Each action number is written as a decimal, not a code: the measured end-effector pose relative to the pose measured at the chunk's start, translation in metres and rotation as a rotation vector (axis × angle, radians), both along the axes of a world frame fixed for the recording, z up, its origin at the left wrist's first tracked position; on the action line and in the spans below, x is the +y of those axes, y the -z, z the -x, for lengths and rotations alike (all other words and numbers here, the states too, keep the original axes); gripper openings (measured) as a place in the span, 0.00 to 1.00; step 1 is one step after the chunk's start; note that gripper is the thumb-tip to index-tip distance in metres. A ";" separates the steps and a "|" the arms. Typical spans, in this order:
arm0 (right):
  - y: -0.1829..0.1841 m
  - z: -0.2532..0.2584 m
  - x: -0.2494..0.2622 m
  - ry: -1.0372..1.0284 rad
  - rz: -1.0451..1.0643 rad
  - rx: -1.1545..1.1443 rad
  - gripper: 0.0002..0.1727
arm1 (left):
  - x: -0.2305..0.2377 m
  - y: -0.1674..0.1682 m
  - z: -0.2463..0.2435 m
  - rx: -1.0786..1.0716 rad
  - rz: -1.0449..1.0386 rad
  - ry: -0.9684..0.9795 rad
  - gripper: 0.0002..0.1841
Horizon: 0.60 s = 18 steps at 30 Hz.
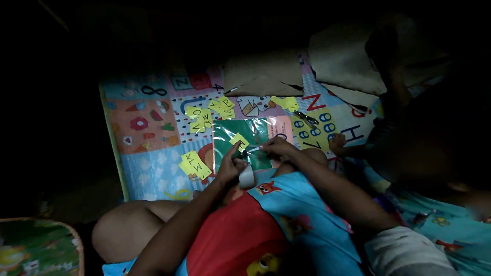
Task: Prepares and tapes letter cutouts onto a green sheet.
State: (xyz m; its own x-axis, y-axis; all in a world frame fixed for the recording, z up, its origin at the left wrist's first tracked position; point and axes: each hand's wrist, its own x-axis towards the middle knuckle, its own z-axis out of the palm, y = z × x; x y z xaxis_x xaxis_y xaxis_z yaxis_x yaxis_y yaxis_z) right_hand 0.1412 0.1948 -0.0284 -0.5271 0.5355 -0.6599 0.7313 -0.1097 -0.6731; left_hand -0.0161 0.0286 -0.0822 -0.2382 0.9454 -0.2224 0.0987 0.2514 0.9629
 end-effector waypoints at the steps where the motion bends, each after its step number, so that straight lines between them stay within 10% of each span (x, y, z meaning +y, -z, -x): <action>1: -0.004 0.007 -0.012 0.099 0.104 0.023 0.20 | 0.000 0.001 -0.001 0.007 -0.001 -0.008 0.45; 12: 0.001 0.037 -0.048 0.439 0.130 0.308 0.11 | -0.003 -0.002 -0.009 0.019 -0.071 0.006 0.49; 18: -0.018 0.008 -0.016 -0.055 -0.353 0.291 0.12 | 0.000 -0.012 -0.012 -0.038 -0.008 -0.115 0.22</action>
State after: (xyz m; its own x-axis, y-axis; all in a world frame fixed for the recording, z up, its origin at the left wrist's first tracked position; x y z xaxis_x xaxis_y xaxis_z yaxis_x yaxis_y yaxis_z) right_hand 0.1333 0.1785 -0.0099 -0.6970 0.6672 -0.2628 0.5050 0.1966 -0.8404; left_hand -0.0039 0.0282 -0.0704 -0.3366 0.9143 -0.2254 0.0335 0.2508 0.9675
